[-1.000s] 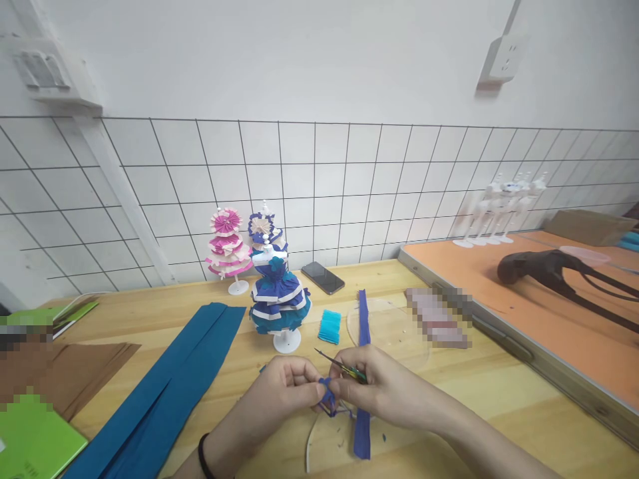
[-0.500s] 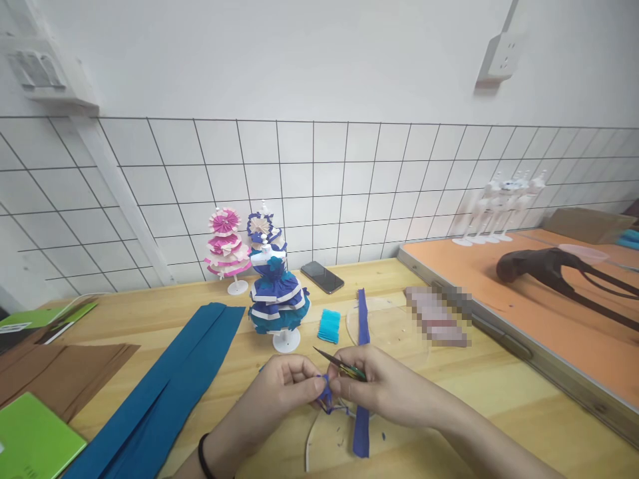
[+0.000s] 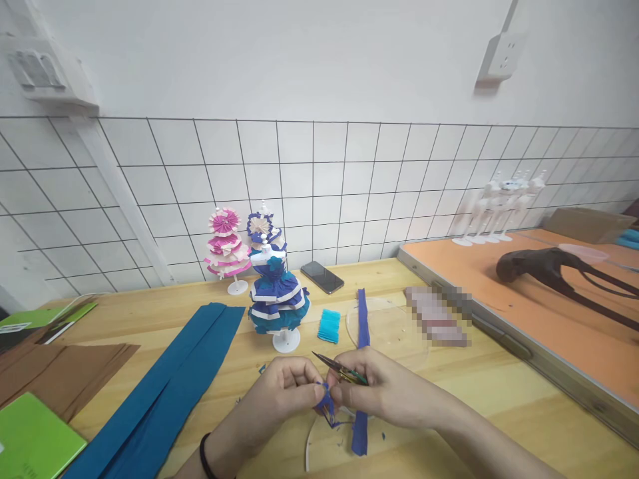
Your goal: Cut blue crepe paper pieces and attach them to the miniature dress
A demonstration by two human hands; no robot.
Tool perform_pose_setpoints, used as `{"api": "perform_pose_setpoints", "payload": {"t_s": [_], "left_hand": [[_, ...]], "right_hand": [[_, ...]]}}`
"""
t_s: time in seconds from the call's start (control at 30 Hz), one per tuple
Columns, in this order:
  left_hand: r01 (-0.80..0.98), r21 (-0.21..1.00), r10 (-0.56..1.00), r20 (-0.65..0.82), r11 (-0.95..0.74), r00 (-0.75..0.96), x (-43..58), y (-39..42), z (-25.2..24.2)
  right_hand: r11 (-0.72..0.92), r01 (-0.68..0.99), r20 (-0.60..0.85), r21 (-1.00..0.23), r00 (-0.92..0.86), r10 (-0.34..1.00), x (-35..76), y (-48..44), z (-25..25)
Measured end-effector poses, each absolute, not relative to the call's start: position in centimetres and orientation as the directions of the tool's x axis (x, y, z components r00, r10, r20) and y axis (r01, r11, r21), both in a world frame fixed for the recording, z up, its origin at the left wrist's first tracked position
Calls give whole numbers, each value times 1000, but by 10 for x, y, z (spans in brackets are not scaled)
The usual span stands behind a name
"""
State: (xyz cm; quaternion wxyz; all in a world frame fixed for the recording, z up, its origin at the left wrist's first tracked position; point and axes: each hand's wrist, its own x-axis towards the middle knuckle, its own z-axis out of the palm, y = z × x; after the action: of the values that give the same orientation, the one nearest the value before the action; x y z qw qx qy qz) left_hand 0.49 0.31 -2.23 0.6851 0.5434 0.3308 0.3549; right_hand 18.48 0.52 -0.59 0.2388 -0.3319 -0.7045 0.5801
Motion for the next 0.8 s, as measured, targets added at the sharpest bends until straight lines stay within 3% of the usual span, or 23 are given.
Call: {"api": "perform_pose_setpoints", "payload": {"t_s": [0.27, 0.63, 0.8], "left_hand": [[-160, 980, 883, -32, 121, 468, 7, 2, -19], [-170, 982, 901, -2, 85, 434, 5, 1, -24], [-150, 985, 901, -8, 81, 434, 3, 2, -21]], "right_hand": [[155, 143, 36, -978, -611, 791, 182, 5, -5], [304, 268, 103, -914, -572, 814, 180, 3, -2], [296, 293, 88, -909, -560, 824, 183, 2, 1]]}}
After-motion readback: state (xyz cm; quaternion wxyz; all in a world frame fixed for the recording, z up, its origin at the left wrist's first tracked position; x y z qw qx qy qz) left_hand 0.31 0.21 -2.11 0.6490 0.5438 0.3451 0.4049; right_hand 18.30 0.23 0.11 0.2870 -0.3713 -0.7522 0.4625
